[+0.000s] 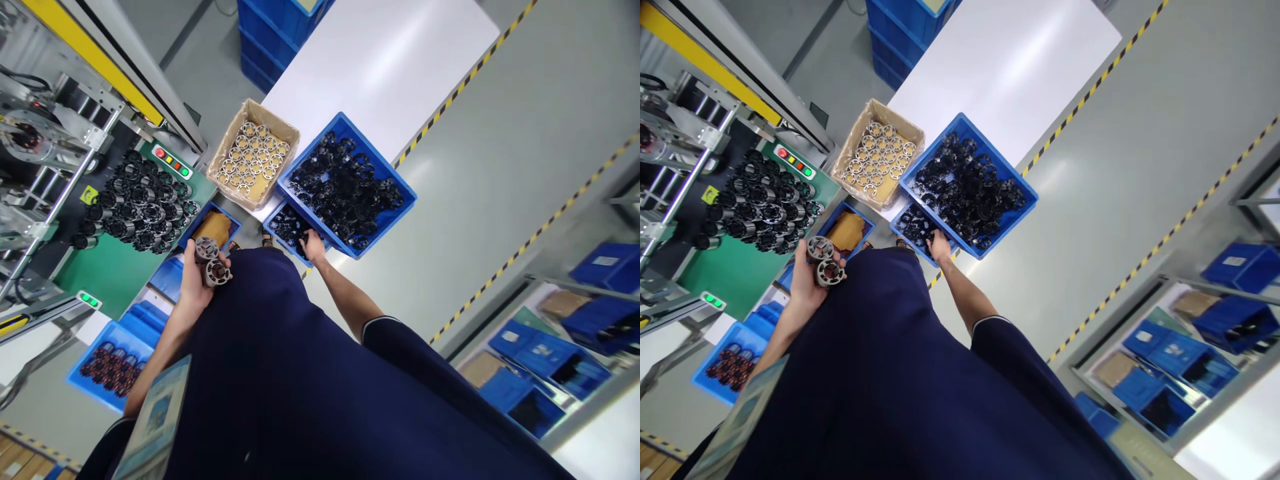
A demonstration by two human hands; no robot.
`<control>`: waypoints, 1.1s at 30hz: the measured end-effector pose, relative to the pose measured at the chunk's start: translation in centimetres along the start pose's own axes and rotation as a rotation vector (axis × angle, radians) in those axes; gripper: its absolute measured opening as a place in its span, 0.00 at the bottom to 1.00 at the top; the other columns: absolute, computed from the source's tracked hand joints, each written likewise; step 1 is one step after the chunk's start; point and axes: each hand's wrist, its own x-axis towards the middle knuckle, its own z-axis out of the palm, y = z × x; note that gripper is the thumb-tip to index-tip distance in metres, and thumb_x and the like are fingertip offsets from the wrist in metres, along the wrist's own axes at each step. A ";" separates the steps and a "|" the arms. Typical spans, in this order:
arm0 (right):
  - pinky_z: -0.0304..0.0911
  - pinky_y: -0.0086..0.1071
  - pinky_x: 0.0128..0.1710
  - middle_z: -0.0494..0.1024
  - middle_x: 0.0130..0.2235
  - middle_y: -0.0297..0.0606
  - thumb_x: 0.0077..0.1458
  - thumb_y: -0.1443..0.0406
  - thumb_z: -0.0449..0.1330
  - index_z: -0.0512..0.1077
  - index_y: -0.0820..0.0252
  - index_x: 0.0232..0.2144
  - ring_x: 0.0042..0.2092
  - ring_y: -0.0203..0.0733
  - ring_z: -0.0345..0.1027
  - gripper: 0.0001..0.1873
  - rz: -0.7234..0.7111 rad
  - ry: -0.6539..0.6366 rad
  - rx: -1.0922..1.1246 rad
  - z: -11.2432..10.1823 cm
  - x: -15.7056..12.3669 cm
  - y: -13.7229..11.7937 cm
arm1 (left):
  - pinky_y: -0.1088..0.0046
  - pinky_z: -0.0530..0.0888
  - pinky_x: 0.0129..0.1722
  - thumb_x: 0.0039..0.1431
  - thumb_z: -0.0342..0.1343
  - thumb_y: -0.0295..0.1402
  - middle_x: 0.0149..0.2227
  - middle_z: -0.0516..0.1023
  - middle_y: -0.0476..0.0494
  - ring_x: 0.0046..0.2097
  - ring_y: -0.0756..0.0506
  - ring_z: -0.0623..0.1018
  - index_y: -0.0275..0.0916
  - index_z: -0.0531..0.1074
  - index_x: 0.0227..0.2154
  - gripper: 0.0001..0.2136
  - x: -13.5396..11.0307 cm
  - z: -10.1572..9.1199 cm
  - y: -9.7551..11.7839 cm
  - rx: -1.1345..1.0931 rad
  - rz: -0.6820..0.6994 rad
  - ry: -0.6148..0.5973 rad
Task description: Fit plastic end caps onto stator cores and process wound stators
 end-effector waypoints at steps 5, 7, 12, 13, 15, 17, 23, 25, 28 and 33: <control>0.84 0.54 0.70 0.90 0.62 0.48 0.87 0.45 0.68 0.81 0.56 0.67 0.62 0.54 0.86 0.25 -0.256 0.164 0.290 -2.7 -5.3 -7.3 | 0.69 0.90 0.38 0.92 0.58 0.53 0.35 0.89 0.40 0.42 0.38 0.94 0.41 0.84 0.45 0.23 -0.5 0.0 -0.7 0.083 0.146 -0.107; 0.84 0.52 0.69 0.88 0.62 0.46 0.86 0.39 0.66 0.79 0.53 0.67 0.61 0.54 0.85 0.28 -0.395 0.222 0.384 -4.5 -8.3 -11.2 | 0.67 0.90 0.40 0.85 0.68 0.59 0.40 0.93 0.37 0.50 0.34 0.96 0.41 0.85 0.49 0.23 -0.2 0.0 -1.1 0.150 0.270 -0.204; 0.85 0.59 0.69 0.85 0.63 0.41 0.84 0.48 0.75 0.79 0.43 0.73 0.65 0.57 0.84 0.25 -1.133 0.502 0.679 -11.4 -15.1 -20.8 | 0.60 0.87 0.66 0.79 0.69 0.73 0.57 0.94 0.40 0.70 0.35 0.90 0.46 0.83 0.62 0.34 -0.3 2.4 -0.4 0.337 0.847 -0.404; 0.87 0.59 0.67 0.84 0.63 0.42 0.83 0.48 0.76 0.79 0.42 0.76 0.64 0.58 0.84 0.28 -1.244 0.532 0.691 -12.8 -16.2 -22.2 | 0.60 0.85 0.69 0.80 0.66 0.74 0.60 0.93 0.40 0.72 0.36 0.89 0.47 0.82 0.63 0.34 -0.7 3.1 0.1 0.350 0.923 -0.426; 0.90 0.60 0.66 0.83 0.64 0.43 0.83 0.47 0.76 0.77 0.40 0.81 0.64 0.59 0.85 0.33 -1.340 0.518 0.678 -15.2 -18.0 -24.2 | 0.60 0.83 0.74 0.84 0.62 0.74 0.65 0.91 0.40 0.74 0.36 0.88 0.48 0.82 0.65 0.34 -1.9 4.1 1.2 0.318 0.990 -0.468; 0.89 0.62 0.70 0.82 0.65 0.43 0.85 0.46 0.74 0.77 0.37 0.83 0.66 0.60 0.85 0.32 -1.344 0.487 0.645 -16.9 -19.4 -25.0 | 0.59 0.83 0.76 0.86 0.62 0.71 0.67 0.90 0.40 0.74 0.36 0.88 0.49 0.81 0.67 0.31 -3.3 4.4 2.3 0.245 1.020 -0.551; 0.81 0.76 0.82 0.80 0.76 0.41 0.87 0.44 0.72 0.80 0.32 0.76 0.81 0.66 0.78 0.24 -1.302 0.455 0.605 -18.5 -21.8 -25.9 | 0.50 0.86 0.78 0.82 0.68 0.70 0.67 0.90 0.38 0.76 0.29 0.87 0.49 0.83 0.69 0.32 -5.2 2.7 3.1 0.208 1.056 -0.675; 0.84 0.72 0.79 0.82 0.73 0.40 0.86 0.44 0.72 0.78 0.29 0.78 0.78 0.64 0.81 0.26 -1.319 0.408 0.647 -18.4 -22.0 -26.3 | 0.49 0.86 0.78 0.82 0.68 0.70 0.65 0.90 0.38 0.74 0.29 0.87 0.49 0.83 0.67 0.32 -5.5 2.2 3.2 0.207 1.072 -0.699; 0.90 0.65 0.71 0.85 0.68 0.40 0.84 0.43 0.73 0.75 0.23 0.82 0.72 0.63 0.85 0.31 -1.303 0.427 0.665 -18.3 -22.1 -26.8 | 0.47 0.87 0.78 0.83 0.67 0.70 0.61 0.89 0.37 0.74 0.28 0.87 0.46 0.83 0.64 0.31 -6.3 1.6 3.4 0.211 1.074 -0.729; 0.91 0.66 0.67 0.87 0.63 0.39 0.85 0.38 0.68 0.81 0.24 0.80 0.64 0.64 0.88 0.28 -1.279 0.476 0.505 -18.8 -22.5 -26.8 | 0.41 0.87 0.79 0.82 0.70 0.70 0.57 0.87 0.38 0.79 0.24 0.83 0.44 0.85 0.58 0.31 -7.2 1.2 3.5 0.161 1.002 -0.709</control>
